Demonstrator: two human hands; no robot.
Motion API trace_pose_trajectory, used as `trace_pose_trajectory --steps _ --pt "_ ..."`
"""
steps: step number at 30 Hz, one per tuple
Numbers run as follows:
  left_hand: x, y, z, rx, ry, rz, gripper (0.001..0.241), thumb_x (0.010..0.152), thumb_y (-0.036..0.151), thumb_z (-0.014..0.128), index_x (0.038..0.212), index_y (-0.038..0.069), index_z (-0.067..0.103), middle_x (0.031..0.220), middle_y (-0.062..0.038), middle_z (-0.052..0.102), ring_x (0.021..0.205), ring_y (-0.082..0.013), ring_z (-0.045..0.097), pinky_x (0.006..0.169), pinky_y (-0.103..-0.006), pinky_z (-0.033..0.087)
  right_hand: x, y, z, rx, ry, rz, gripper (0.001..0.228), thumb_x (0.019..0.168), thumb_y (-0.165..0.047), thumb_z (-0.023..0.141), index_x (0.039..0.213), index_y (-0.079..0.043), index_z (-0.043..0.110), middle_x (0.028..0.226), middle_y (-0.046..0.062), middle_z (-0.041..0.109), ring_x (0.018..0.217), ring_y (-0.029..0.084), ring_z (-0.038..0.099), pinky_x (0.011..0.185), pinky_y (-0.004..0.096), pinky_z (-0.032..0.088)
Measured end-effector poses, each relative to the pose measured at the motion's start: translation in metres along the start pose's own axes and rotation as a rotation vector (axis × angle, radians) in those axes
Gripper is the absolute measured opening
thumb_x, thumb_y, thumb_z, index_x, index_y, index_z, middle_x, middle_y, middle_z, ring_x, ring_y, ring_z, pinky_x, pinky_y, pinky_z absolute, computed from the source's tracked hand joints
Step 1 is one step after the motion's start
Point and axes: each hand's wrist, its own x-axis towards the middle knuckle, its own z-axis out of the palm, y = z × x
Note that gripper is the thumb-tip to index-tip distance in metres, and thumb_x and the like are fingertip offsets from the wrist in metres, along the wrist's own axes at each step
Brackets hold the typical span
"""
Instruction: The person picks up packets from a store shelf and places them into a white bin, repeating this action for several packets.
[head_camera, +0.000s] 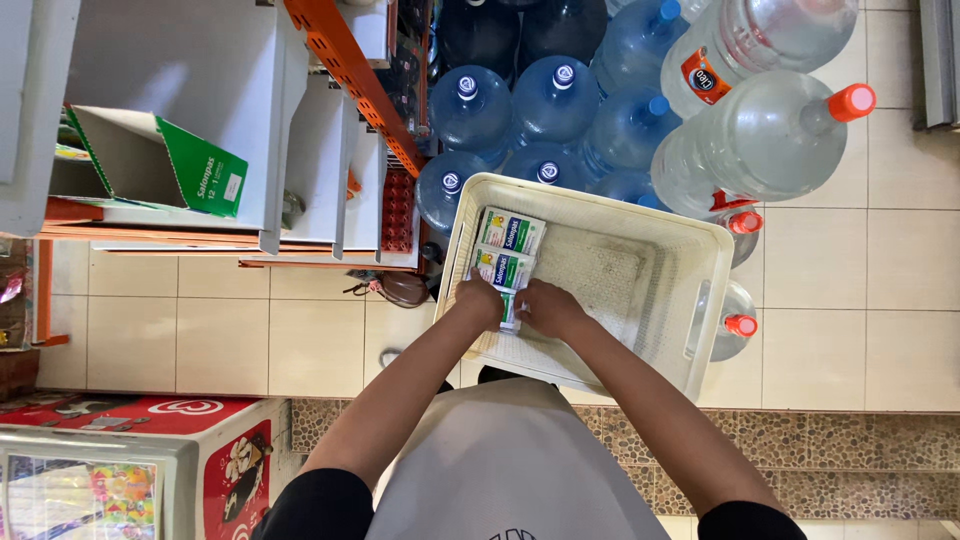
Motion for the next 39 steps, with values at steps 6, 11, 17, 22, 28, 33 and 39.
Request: trace_pose_trajectory --steps 6,11,17,22,28,33,39 --pt "-0.017 0.001 -0.013 -0.065 0.015 -0.030 0.088 0.076 0.037 0.090 0.143 -0.008 0.055 0.165 -0.033 0.023 0.129 -0.0509 0.056 0.099 -0.0519 0.054 -0.009 -0.013 -0.014 -0.038 -0.028 -0.031 0.017 0.092 -0.030 0.068 0.101 -0.020 0.079 0.111 0.019 0.067 0.102 0.048 0.071 0.084 0.058 0.058" --pt "-0.020 -0.007 -0.012 -0.050 0.061 0.042 0.074 0.079 0.038 0.084 0.139 0.001 0.062 0.164 -0.028 0.031 0.128 -0.0476 0.059 0.094 -0.0541 0.056 -0.020 -0.023 -0.034 0.033 0.002 0.025 0.024 0.096 -0.029 0.065 0.117 -0.019 0.072 0.113 0.017 0.067 0.107 0.045 0.070 0.086 0.058 0.057" --pt "-0.166 -0.039 -0.079 -0.299 0.506 0.427 0.033 0.096 0.036 0.065 0.118 0.012 0.069 0.115 -0.014 0.069 0.106 -0.0392 0.071 0.089 -0.0519 0.054 -0.083 -0.083 -0.094 0.205 0.216 0.010 0.026 0.102 -0.030 0.059 0.123 -0.016 0.065 0.100 0.011 0.071 0.094 0.031 0.074 0.080 0.045 0.058" --pt "-0.236 -0.060 -0.069 -0.706 0.772 0.629 0.017 0.100 0.025 0.062 0.101 0.008 0.066 0.092 -0.015 0.072 0.082 -0.0384 0.071 0.075 -0.0511 0.055 -0.114 -0.101 -0.080 0.508 0.365 -0.066 0.023 0.099 -0.038 0.066 0.106 -0.017 0.072 0.066 0.006 0.064 0.061 0.020 0.064 0.062 0.035 0.053" --pt "-0.247 -0.096 -0.009 -0.995 0.992 0.577 0.020 0.098 0.020 0.068 0.082 0.013 0.059 0.061 -0.007 0.057 0.057 -0.0271 0.061 0.059 -0.0350 0.052 -0.121 -0.159 -0.067 0.700 0.332 -0.232 0.030 0.097 -0.029 0.068 0.076 -0.009 0.066 0.052 0.005 0.046 0.052 0.016 0.048 0.056 0.031 0.044" --pt "-0.245 -0.138 0.051 -1.144 0.949 0.400 0.022 0.097 0.023 0.071 0.082 0.011 0.062 0.057 -0.006 0.047 0.053 -0.0217 0.049 0.058 -0.0341 0.048 -0.111 -0.219 -0.061 0.694 0.276 -0.333 0.036 0.100 -0.030 0.068 0.071 -0.009 0.062 0.049 0.006 0.046 0.049 0.015 0.048 0.054 0.029 0.045" --pt "-0.251 -0.201 0.088 -1.195 0.975 0.355 0.020 0.094 0.023 0.074 0.081 0.011 0.065 0.059 -0.004 0.053 0.056 -0.0173 0.054 0.059 -0.0303 0.048 -0.088 -0.286 -0.033 0.654 0.270 -0.375 0.037 0.104 -0.027 0.060 0.072 -0.009 0.059 0.050 0.008 0.041 0.047 0.018 0.044 0.051 0.033 0.043"
